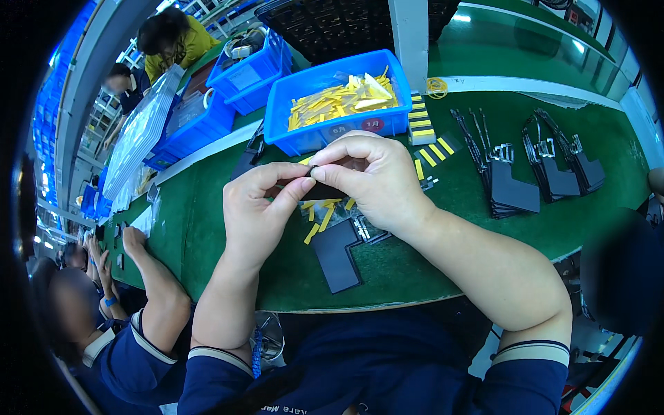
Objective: The person assembles small electronic components by hand, repeatedly picking up black rectangular pieces and yellow strips from a blue bin, aligning them, and placing them into a black holder. The person also handles a stack of white plastic sheets, moving them aside to access the workspace.
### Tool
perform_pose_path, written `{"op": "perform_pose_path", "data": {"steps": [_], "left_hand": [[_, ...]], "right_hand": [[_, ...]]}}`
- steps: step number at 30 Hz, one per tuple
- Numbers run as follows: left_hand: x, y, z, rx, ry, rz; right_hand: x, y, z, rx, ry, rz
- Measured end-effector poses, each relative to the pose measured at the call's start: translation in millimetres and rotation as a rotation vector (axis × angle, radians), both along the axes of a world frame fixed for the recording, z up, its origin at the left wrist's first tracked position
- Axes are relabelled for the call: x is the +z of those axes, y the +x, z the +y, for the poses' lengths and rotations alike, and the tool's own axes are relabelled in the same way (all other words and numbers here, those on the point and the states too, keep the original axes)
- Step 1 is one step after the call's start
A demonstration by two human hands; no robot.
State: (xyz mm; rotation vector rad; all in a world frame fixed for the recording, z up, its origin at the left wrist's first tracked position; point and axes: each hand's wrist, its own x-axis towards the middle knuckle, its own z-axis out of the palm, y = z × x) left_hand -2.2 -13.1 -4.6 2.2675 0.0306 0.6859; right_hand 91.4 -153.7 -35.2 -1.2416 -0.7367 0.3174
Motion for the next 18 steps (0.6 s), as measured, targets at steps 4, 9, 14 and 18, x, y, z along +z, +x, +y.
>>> {"op": "perform_pose_path", "data": {"steps": [4,9,14,18], "left_hand": [[4.6,0.6,2.7,-0.018,-0.075,0.082],[6.6,3.9,10.1,-0.044,-0.047,0.146],[6.3,3.8,17.4,-0.088,-0.015,0.118],[7.9,0.8,17.1,-0.096,-0.048,0.085]], "right_hand": [[1.2,1.9,-0.2,0.025,0.002,0.014],[-0.2,2.7,-0.7,-0.031,-0.012,0.073],[4.3,-0.9,-1.3,-0.047,-0.007,0.067],[8.1,-5.3,-3.0,-0.027,-0.004,0.085]]}}
